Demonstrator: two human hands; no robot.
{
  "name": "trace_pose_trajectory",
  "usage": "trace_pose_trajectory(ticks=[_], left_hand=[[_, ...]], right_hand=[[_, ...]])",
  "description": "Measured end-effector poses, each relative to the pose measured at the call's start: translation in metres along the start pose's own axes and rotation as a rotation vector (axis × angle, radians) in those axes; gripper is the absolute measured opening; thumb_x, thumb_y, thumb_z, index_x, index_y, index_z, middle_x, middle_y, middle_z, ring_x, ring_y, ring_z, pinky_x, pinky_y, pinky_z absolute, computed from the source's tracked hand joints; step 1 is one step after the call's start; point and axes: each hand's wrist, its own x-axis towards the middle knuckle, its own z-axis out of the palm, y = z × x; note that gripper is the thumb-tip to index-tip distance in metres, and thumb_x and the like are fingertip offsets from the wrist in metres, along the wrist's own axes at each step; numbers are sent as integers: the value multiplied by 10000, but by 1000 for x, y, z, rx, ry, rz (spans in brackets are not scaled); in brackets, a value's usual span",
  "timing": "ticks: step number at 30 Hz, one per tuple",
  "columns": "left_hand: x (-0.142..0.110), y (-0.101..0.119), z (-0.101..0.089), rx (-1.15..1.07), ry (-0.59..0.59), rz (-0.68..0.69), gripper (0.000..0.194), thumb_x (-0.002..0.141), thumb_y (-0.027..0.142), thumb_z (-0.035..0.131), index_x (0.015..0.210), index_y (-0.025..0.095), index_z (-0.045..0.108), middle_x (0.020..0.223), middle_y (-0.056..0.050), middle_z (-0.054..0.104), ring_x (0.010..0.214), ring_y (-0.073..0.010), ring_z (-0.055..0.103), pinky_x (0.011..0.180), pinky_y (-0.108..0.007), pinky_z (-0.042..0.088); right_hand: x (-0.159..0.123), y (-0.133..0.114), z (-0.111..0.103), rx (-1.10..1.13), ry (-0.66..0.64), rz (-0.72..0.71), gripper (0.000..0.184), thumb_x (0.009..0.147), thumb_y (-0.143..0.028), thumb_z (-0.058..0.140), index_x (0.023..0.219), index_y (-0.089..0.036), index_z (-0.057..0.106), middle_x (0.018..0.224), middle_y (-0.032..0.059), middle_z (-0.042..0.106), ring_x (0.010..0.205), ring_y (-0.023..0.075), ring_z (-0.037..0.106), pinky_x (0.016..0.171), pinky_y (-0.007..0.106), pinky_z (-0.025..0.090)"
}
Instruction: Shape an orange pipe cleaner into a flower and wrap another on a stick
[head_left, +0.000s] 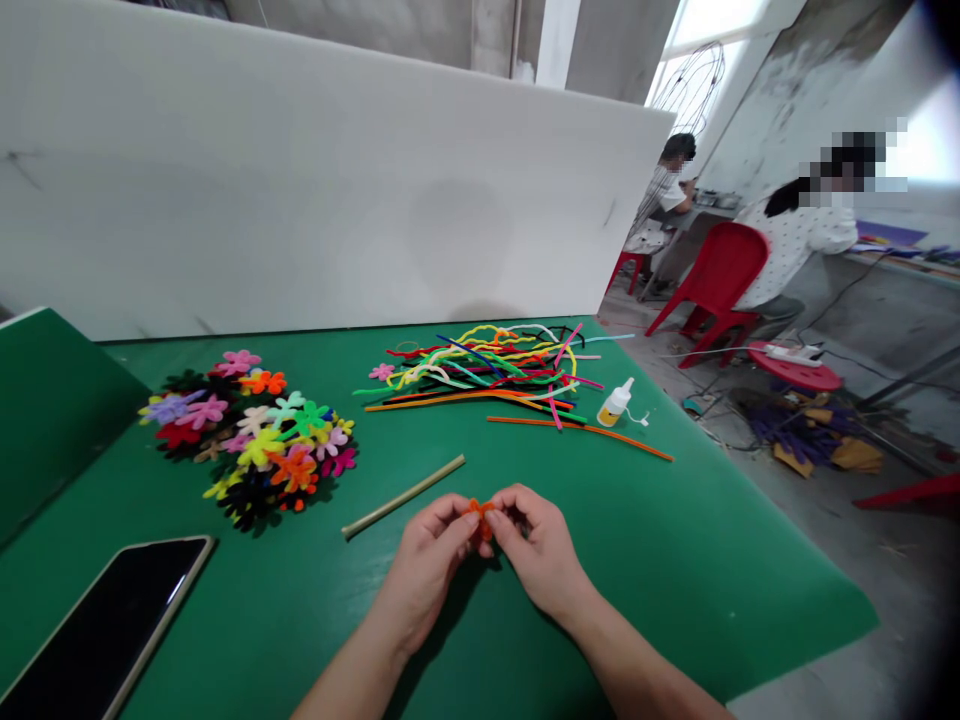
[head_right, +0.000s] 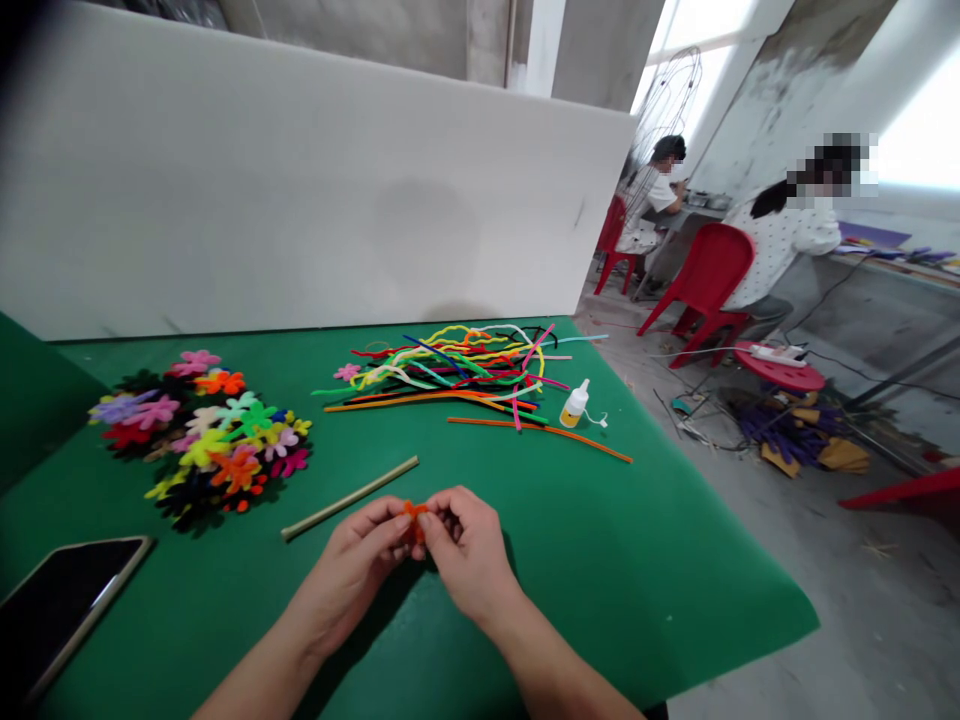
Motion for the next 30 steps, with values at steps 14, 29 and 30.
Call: trace_pose_trajectory(ticks=[14,29,30], left_hand=[[0,2,2,1,19,1,123,727,153,569,606,135,553,530,19,551,513,-85,462,552,-208,366],[1,0,2,-3,6,8,132,737,192,580,622,128,573,574,-2,589,557,-100,503,587,-222,391],[1,-1,1,9,16,10,132,733,188,587,616,129,571,554,4,579,551,-97,498,582,-217,386]], right_hand=[[2,2,3,170,30,78,151,763,-285,529,702,-147,524,580,-23,504,498,84,430,478,201,344],[5,7,0,308,39,178,234,751,-370,551,696,-142,539,528,-36,485,455,66,401,450,191,321],[5,7,0,284,25,156,224,748,-363,557,697,-146,534,549,-29,503,471,73,426,461,194,340]])
